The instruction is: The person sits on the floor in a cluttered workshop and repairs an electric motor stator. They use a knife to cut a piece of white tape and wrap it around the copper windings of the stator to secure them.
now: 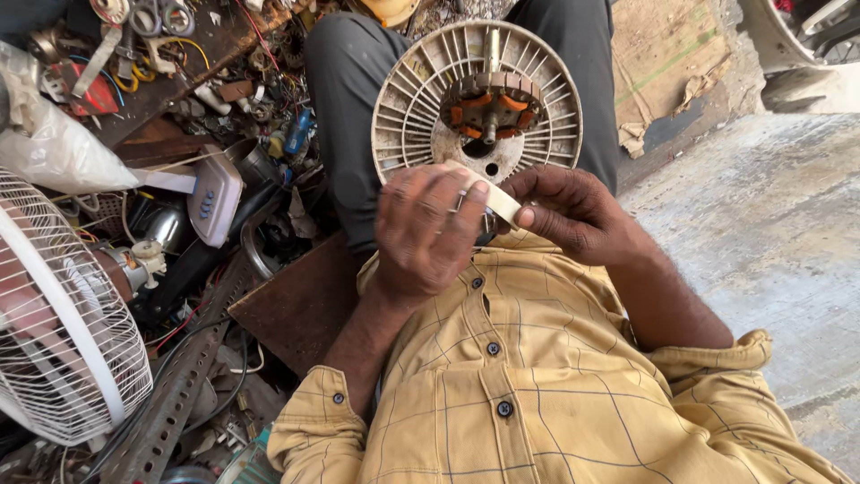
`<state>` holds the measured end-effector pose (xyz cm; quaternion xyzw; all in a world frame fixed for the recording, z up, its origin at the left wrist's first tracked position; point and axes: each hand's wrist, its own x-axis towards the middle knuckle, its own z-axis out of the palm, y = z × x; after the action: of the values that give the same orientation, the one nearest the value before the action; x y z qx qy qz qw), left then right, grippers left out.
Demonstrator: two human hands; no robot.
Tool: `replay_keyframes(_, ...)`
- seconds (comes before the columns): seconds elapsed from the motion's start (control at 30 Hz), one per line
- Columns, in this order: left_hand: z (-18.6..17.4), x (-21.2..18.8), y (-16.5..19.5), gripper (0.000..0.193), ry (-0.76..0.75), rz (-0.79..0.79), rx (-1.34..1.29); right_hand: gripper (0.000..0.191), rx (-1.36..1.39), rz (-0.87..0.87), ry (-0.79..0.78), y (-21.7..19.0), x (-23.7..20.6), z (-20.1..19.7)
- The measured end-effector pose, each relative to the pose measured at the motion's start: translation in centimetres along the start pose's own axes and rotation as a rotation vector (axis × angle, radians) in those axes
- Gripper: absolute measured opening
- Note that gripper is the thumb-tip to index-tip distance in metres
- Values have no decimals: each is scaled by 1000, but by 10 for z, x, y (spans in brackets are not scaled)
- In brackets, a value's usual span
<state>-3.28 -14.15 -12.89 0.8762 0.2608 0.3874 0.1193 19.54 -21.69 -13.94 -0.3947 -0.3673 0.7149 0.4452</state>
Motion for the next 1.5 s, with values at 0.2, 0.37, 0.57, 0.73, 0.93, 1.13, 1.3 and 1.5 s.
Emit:
replay_keyframes(0.2, 6, -4, -3, 30, 39, -261, -163, 27, -40, -38, -22, -3, 1, 3)
replay_keyframes(0.37, 6, -4, -1, 33, 17, -146, -127, 28, -59, -32, -18, -5, -1, 1)
replay_keyframes(0.57, -2, 3, 5, 35, -30, -69, -132, 32, 15, -45, -11, 4, -1, -3)
replay_keyframes(0.73, -8, 4, 4, 29, -31, -275, -375, 33, 64, -55, -49, 11, -1, -15)
replay_keyframes(0.93, -25, -3, 10, 28, -41, -398, -588, 43, 47, -173, 13, 16, 3, -10)
replay_keyframes(1.13, -44, 3, 9, 47, -205, -292, -637, 42, -116, -213, 18, 13, 4, 0)
replay_keyframes(1.3, -52, 7, 3, 60, -542, -320, -683, 40, -218, -247, -56, 17, 10, -3)
replay_keyframes(1.5, -49, 9, 1, 49, -536, -334, -700, 43, -221, -275, -25, 27, 12, -2)
